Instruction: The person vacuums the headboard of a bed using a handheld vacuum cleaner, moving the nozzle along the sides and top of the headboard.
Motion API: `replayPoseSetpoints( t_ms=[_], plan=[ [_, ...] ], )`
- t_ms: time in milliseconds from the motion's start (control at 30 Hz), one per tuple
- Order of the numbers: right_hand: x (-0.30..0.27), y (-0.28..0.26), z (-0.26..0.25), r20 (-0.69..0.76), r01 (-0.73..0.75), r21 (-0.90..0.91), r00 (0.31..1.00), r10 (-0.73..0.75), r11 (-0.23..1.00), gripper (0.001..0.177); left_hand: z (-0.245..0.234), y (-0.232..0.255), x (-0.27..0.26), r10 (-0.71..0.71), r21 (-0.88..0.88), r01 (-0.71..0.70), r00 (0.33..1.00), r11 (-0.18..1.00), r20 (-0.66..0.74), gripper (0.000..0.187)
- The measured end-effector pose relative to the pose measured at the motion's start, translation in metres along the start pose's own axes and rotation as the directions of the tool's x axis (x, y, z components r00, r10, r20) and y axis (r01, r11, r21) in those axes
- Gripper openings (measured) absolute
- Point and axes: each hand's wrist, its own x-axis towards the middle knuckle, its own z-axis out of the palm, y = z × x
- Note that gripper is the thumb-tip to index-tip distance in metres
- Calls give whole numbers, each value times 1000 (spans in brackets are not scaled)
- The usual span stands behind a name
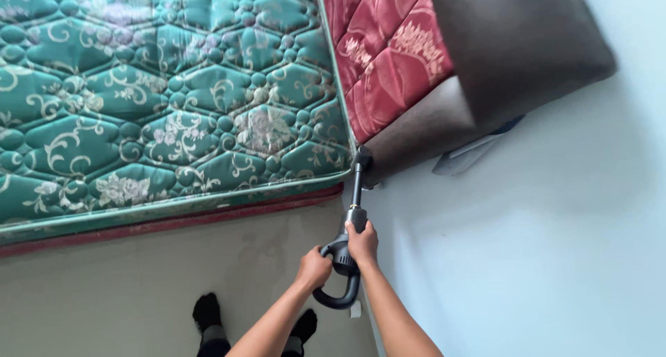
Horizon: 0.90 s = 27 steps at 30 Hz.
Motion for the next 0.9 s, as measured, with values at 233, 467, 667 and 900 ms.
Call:
replayPoseSetpoints(
  t_ms=[233, 467, 667, 900],
  plan=[
    [-27, -48, -86, -81, 43, 127, 996, -33, 991, 60, -11, 47, -76, 376, 172, -349, 913, 921, -157, 48],
    [-59, -101, -165, 78, -118, 457, 993, 92, 882, 56, -55, 131, -191, 287, 182, -284, 958, 941, 10, 44],
    [-81, -130, -213, 127, -122, 641, 991, 51, 758, 52, -63, 159, -239, 311, 170, -316, 949, 933, 54, 44],
    [-93, -137, -248, 148, -122, 699, 989, 25, 705, 51, -43, 154, -226, 449, 218, -449, 892, 867, 49, 48]
  ],
)
